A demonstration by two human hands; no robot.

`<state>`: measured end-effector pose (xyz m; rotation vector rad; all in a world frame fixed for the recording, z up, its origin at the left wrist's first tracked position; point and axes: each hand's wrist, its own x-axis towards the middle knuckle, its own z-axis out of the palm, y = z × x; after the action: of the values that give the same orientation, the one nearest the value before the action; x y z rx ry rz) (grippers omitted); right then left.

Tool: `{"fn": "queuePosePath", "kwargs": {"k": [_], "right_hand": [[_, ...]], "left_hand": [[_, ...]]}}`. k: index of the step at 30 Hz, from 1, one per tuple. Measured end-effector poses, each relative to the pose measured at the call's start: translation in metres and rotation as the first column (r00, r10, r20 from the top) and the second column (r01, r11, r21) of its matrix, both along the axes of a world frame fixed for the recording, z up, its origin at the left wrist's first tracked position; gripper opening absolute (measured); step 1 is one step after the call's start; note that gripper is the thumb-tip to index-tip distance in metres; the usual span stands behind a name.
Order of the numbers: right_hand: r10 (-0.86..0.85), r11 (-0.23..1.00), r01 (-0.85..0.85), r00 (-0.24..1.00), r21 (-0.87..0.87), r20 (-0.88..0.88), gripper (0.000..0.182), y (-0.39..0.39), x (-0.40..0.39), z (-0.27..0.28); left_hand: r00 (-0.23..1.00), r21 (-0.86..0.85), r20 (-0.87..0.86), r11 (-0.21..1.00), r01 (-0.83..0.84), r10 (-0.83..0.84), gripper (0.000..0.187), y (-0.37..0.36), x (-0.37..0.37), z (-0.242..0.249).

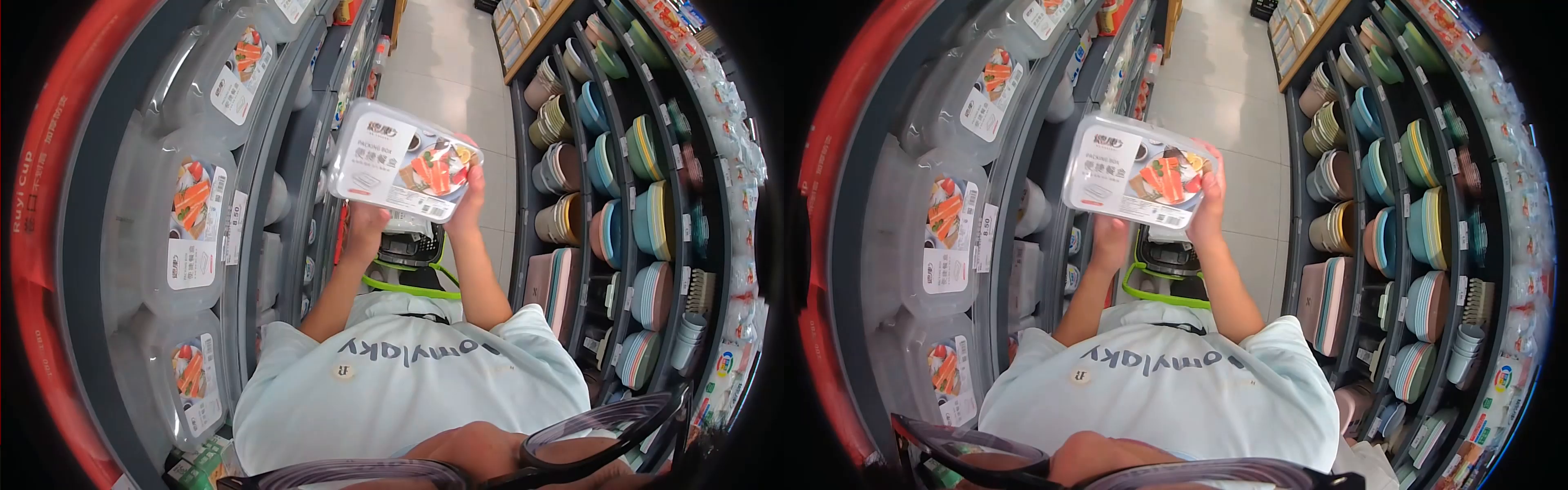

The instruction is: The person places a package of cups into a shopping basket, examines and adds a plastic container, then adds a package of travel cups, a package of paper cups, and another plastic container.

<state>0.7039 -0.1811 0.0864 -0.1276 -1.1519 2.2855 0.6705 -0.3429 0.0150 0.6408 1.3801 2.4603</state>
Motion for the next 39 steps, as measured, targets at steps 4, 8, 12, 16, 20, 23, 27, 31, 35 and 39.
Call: {"fn": "queuePosePath", "kwargs": {"k": [4,8,12,16,20,23,27,31,35,39], "right_hand": [[0.028,0.996,-0.029,1.000,0.085,0.012,0.085,0.008,0.000,0.011],[0.117,0.950,-0.122,0.993,0.288,0.032,0.089,0.005,-0.006,0.011],[0.135,0.804,-0.194,0.980,0.562,0.145,0.067,0.004,-0.026,-0.007],[-0.017,0.718,-0.316,0.883,0.621,0.468,0.047,-0.025,-0.042,-0.016],[0.118,0.816,-0.358,0.871,0.453,0.477,0.051,-0.059,-0.046,-0.006],[0.273,0.829,-0.420,0.881,0.370,0.387,0.055,-0.058,-0.050,-0.028],[0.200,0.852,-0.315,0.934,0.417,0.297,0.074,-0.062,-0.033,-0.010],[0.111,0.862,-0.146,0.989,0.485,0.101,0.071,-0.076,-0.015,0.000],[0.101,0.921,-0.108,0.994,0.373,0.036,0.066,-0.101,-0.005,-0.012],[0.170,0.949,-0.173,0.985,0.265,0.036,0.059,-0.127,0.000,-0.053]], "left_hand": [[0.988,0.110,-0.074,0.986,-0.129,0.138,0.107,-0.027,-0.011,0.064],[0.989,-0.052,-0.086,0.991,-0.124,0.119,0.099,-0.051,-0.004,0.075],[0.969,-0.201,-0.017,0.949,-0.243,0.245,0.091,-0.061,0.010,0.074],[0.868,-0.335,-0.240,0.803,-0.493,0.434,0.081,-0.073,0.019,0.033],[0.766,-0.336,-0.426,0.701,-0.629,0.482,0.076,-0.088,0.022,0.014],[0.659,-0.341,-0.594,0.598,-0.725,0.461,0.076,-0.101,0.030,0.010],[0.591,-0.254,-0.677,0.615,-0.747,0.438,0.078,-0.104,0.049,-0.004],[0.570,-0.231,-0.690,0.611,-0.757,0.446,0.077,-0.108,0.078,0.004],[0.441,-0.103,-0.701,0.533,-0.840,0.560,0.070,-0.118,0.102,-0.016],[0.392,-0.221,-0.740,0.352,-0.910,0.547,0.071,-0.141,0.131,-0.011]]}}
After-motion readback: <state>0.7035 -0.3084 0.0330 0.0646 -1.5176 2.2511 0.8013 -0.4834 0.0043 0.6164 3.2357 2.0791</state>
